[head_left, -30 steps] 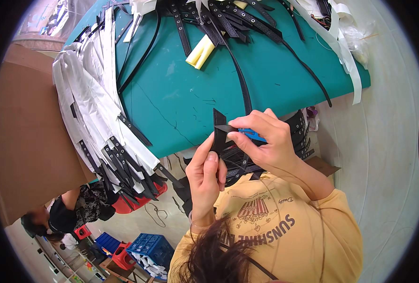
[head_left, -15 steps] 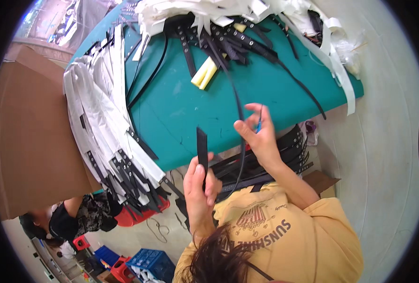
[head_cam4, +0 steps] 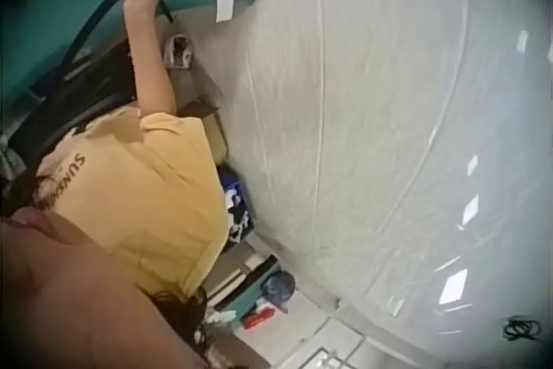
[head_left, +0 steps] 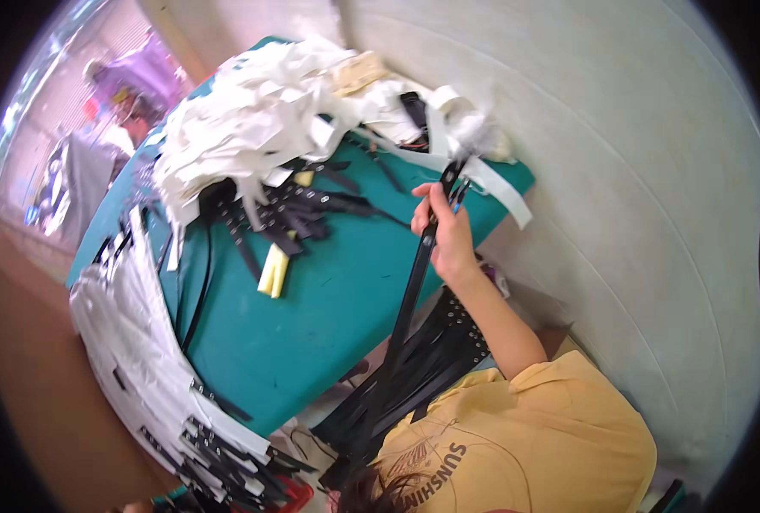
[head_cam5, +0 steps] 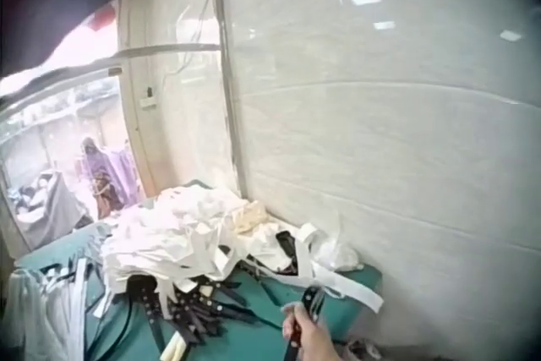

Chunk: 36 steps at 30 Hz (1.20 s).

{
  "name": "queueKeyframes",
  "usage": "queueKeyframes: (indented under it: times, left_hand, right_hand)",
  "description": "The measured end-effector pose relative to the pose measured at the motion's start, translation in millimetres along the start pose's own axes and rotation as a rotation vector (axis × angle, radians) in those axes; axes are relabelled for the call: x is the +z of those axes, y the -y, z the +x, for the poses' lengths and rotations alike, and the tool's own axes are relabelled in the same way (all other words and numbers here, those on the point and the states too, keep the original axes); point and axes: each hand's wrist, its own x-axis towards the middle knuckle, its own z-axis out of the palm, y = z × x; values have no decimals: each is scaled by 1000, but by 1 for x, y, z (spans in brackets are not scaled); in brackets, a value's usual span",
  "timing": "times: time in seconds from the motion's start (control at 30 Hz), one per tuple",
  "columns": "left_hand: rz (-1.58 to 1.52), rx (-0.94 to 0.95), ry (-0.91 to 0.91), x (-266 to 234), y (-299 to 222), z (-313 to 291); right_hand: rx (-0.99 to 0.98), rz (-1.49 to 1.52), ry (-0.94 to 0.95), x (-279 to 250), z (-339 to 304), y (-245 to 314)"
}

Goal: Trimming and assembling belt components using nippers at a factory workbench.

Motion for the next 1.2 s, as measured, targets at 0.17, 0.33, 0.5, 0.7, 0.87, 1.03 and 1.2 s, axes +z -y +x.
queueKeyframes:
  times: [0.17, 0.33, 0.5, 0.7, 0.87, 1.03, 1.2]
  left_hand:
    - [99, 91, -162, 3, 25, 49]
    - [159, 150, -230, -4, 32, 63]
    - [179, 211, -305, -31, 29, 70]
    - [151, 275, -435, -61, 32, 61]
    - [119, 374, -585, -82, 38, 56]
    - [413, 1021, -901, -23, 44, -6]
    - [647, 1243, 55, 161, 33, -105]
  right_hand:
    - [-80, -198, -2, -40, -47, 17]
    - [83, -188, 26, -56, -88, 27]
    - [-308, -1054, -463, -84, -78, 42]
    - [-504, -1425, 108, -66, 8, -28]
    - [-517, -1532, 328, 17, 85, -93]
    - [-410, -1814, 672, 65, 94, -88]
    - [-218, -958, 1252, 86, 1, -21]
